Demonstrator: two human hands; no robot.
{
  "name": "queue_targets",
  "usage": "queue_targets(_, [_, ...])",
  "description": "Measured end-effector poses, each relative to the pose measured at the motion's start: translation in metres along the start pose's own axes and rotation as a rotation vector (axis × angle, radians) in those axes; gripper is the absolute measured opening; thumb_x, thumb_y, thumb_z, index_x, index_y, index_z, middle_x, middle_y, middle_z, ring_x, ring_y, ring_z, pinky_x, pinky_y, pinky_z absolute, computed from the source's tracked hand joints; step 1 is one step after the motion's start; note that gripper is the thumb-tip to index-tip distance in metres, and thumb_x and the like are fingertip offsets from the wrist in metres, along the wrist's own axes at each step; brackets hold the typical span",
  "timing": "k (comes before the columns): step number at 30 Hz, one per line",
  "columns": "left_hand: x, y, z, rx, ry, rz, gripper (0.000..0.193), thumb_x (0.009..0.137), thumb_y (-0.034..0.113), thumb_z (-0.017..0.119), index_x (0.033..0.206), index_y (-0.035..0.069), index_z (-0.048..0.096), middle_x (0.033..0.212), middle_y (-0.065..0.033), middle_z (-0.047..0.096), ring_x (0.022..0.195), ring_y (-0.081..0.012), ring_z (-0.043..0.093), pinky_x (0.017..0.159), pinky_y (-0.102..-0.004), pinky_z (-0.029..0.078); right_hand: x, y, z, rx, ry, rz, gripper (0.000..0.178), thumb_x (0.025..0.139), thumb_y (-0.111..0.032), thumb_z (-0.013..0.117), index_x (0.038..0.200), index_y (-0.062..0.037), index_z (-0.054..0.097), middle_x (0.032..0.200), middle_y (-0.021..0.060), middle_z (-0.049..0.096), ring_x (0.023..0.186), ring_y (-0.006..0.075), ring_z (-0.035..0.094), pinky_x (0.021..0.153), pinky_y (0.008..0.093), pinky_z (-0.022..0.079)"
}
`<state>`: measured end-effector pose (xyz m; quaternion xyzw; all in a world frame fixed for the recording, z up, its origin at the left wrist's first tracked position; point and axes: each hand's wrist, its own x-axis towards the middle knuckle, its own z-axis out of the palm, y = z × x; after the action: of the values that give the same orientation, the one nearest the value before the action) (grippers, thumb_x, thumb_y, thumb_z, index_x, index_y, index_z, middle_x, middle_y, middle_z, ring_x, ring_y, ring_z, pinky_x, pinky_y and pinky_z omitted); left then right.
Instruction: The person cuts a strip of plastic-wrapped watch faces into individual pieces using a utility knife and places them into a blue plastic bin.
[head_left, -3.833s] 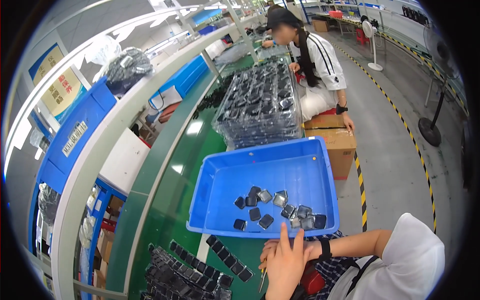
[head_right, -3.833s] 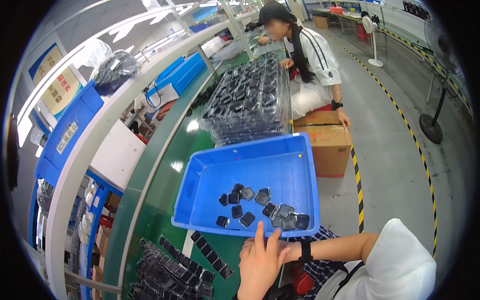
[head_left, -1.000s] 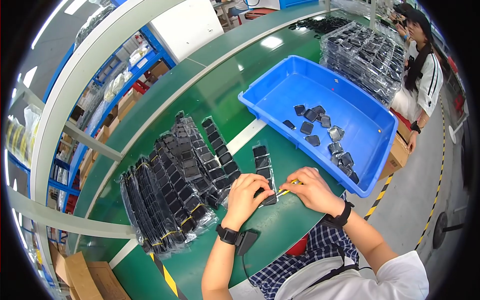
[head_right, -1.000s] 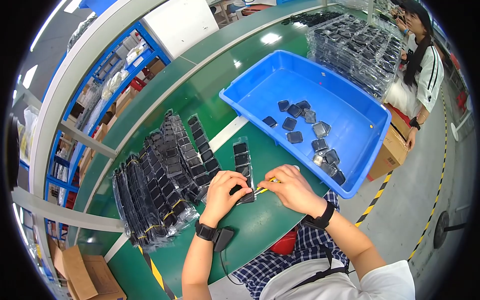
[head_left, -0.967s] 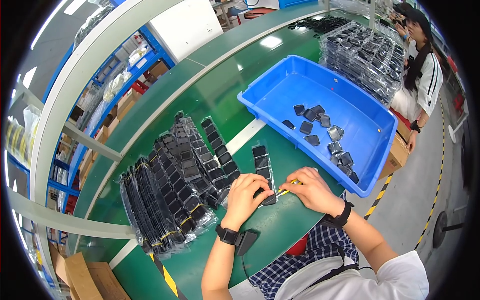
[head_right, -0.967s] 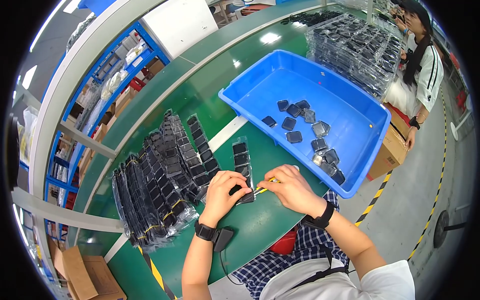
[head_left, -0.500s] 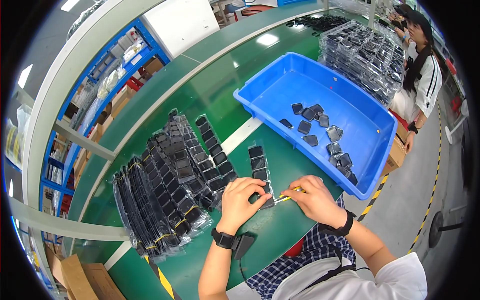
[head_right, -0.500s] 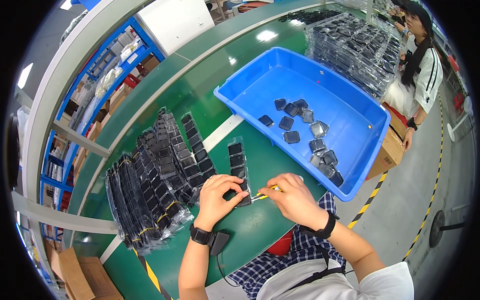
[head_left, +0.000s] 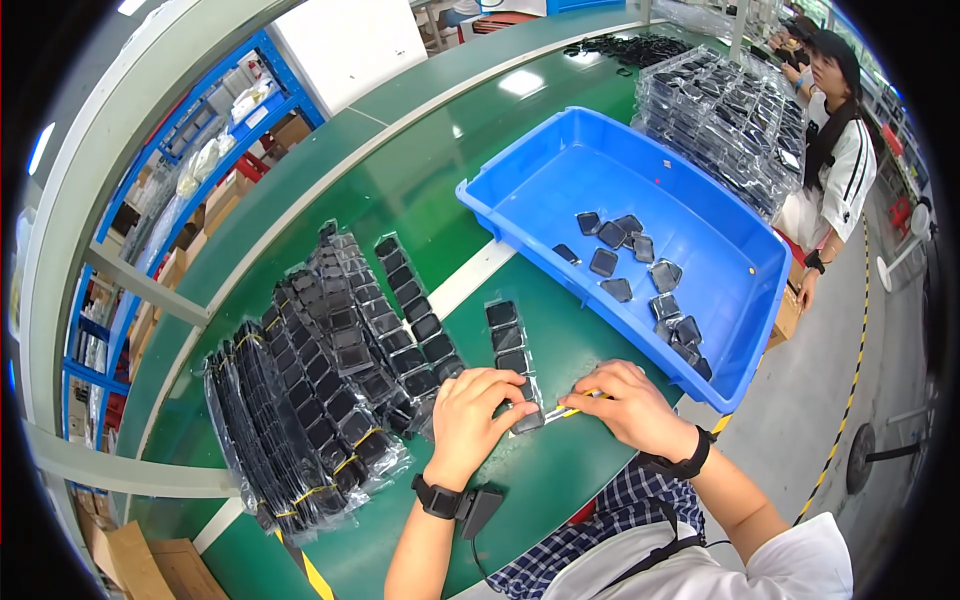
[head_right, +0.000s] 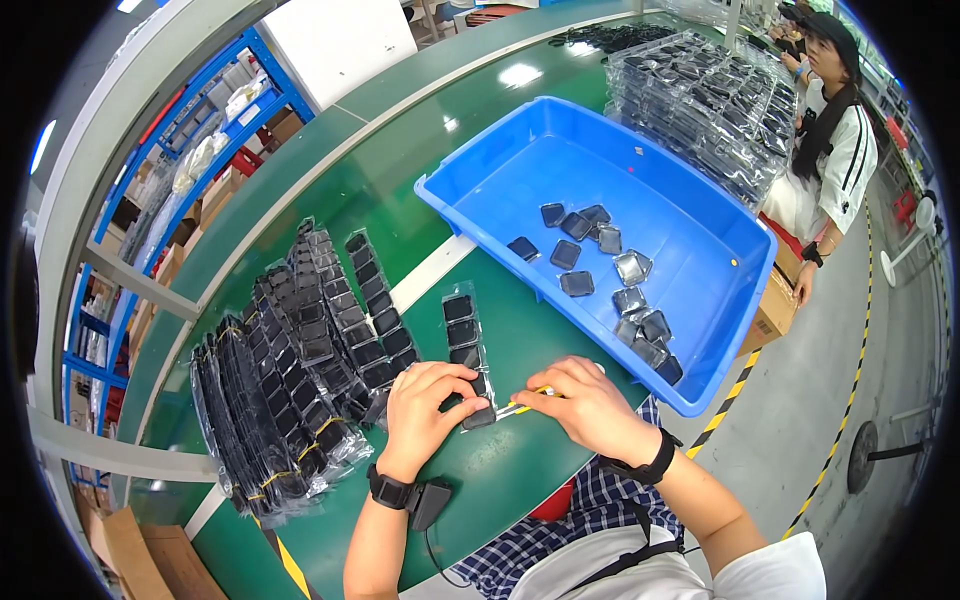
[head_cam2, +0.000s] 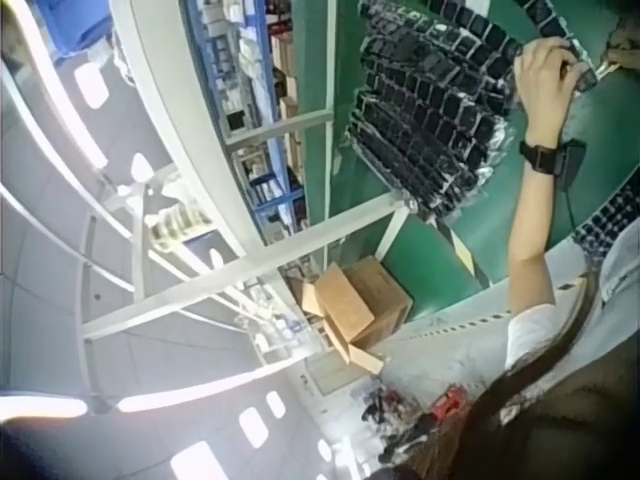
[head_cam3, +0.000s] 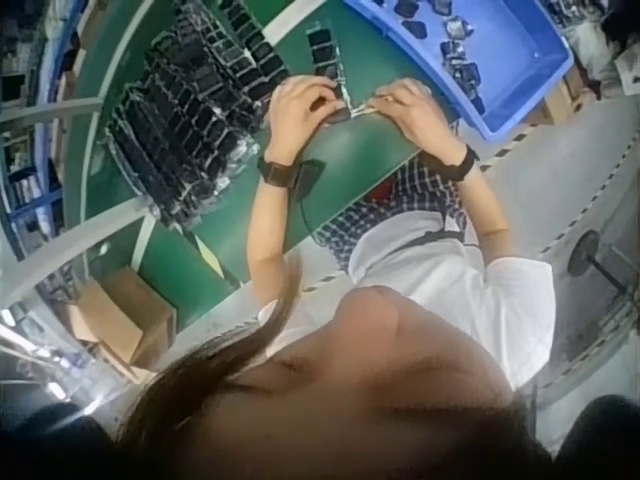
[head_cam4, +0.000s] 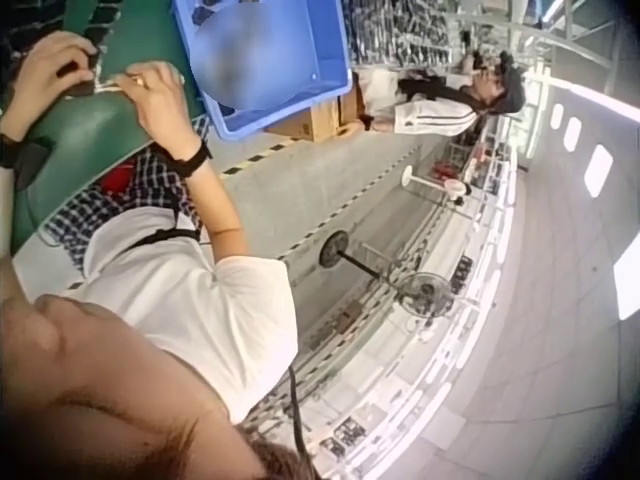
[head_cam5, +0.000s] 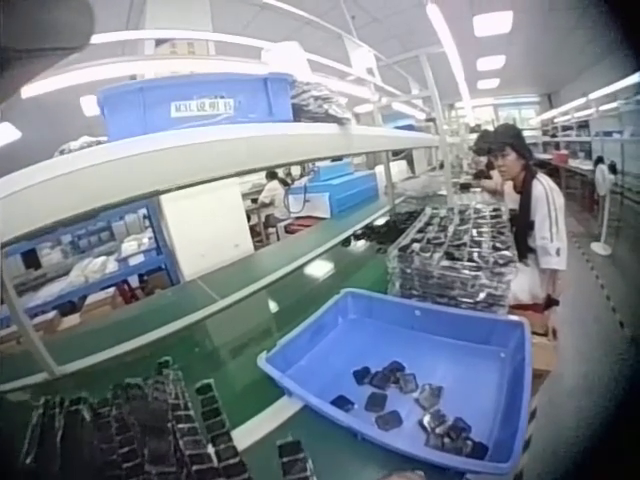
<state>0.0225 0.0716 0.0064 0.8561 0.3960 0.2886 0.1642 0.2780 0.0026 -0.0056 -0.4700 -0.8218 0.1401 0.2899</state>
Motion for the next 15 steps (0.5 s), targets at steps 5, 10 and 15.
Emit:
queue_targets(5, [0.021,0.01,0.006,-0.062,-0.02,0.021,0.019,0.078,0.027,0.086,0.078,0.013,0.072,0.106,0.0035,0.076,0.102,-0.0223,0.067,0.09,-0.0379,0.047,0.002,0.01,-0.009,-0.086,0.033,-0.025,0.038,0.082,-0.004,0.07,0.118,-0.0158,0.076,0.116,0.0005,0.068,0.113,0.0245,0.06,0.102,0.0428,0.047])
queue_targets(10, [0.008,0.012,-0.002,-0.029,0.009,0.027,0.021,0.071,0.023,0.088,0.073,0.011,0.071,0.101,-0.0033,0.076,0.097,-0.0259,0.069,0.086,-0.0404,0.052,0.007,0.007,-0.005,0.031,-0.008,-0.061,0.032,0.087,-0.008,0.064,0.116,-0.0149,0.076,0.112,0.0015,0.068,0.112,0.0278,0.06,0.101,0.0446,0.046])
queue_targets(15, [-0.007,0.012,-0.005,-0.034,-0.037,0.175,0.01,0.079,0.012,0.081,0.085,0.007,0.075,0.107,-0.013,0.074,0.103,-0.0357,0.065,0.093,-0.0441,0.05,-0.027,0.024,-0.002,-0.084,0.083,-0.147,0.028,0.097,-0.008,0.059,0.121,-0.0149,0.071,0.119,0.0046,0.062,0.119,0.0278,0.058,0.111,0.0448,0.042])
